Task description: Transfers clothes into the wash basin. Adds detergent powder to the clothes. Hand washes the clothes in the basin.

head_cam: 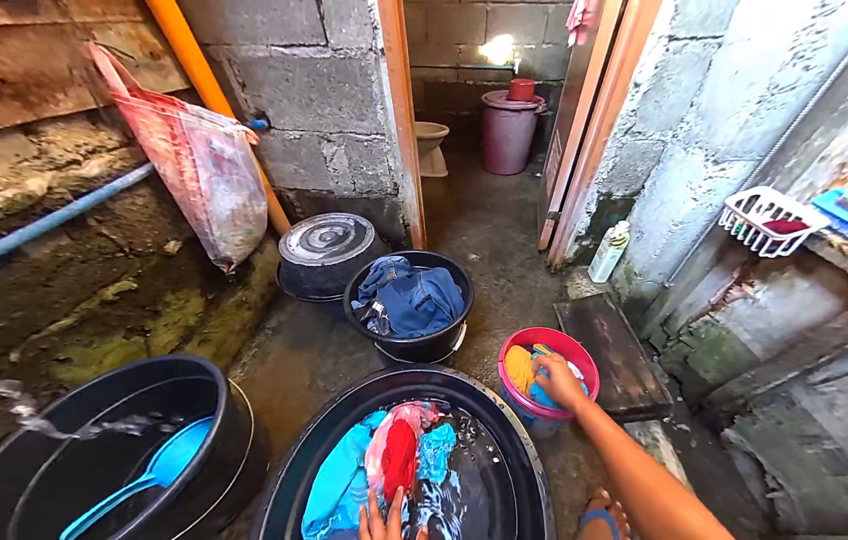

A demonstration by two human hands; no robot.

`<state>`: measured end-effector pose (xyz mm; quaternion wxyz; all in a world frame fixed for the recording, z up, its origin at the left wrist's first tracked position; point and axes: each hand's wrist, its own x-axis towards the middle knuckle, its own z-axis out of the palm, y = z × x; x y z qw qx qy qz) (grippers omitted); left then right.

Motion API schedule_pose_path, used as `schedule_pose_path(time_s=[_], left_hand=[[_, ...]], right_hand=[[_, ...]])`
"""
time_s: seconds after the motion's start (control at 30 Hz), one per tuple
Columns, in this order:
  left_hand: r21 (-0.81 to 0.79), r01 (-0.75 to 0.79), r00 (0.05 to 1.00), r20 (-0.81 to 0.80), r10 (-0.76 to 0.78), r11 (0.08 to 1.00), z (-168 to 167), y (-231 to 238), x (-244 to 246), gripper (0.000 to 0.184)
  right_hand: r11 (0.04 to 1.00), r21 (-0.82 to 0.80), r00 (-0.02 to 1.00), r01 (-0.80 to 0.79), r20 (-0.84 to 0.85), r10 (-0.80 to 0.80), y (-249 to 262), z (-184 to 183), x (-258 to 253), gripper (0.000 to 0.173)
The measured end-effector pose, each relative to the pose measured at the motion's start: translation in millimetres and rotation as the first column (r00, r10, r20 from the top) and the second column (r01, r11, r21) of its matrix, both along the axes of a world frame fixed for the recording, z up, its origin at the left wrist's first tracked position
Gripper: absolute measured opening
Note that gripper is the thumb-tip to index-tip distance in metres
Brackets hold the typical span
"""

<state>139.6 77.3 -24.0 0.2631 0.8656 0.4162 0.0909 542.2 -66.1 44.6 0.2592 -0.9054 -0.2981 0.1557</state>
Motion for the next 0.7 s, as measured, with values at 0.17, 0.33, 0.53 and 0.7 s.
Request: schedule_pose_path(time_s=[0.17, 0.33, 0.53, 0.7], left_hand=[[-0.067, 0.134, 0.936, 0.336, -0.104, 0.989, 28, -10, 38, 0.080], [-0.157, 0.233, 0.790, 0.606, -0.093, 0.960, 67, -19, 96, 0.126], [-0.331, -0.156, 0.674, 0.653, 0.345, 0.931, 77, 35, 85, 0.104], [-0.290, -0.283, 0.835, 0.395, 0.384, 0.914, 64, 91, 2, 0.117]], right_hand=[[0.948, 0.285, 0.990, 0.140, -0.037, -0.135, -3, 57, -34, 0.023], [0.816, 0.572, 0.961, -0.088, -0.165, 0.219, 41, 113, -132, 0.022], [0.910, 0.410, 0.993, 0.060, -0.121, -0.011, 88, 81, -79, 0.033], [0.982, -0.083, 0.972, 0.170, -0.152, -0.181, 64, -15, -11, 0.057]])
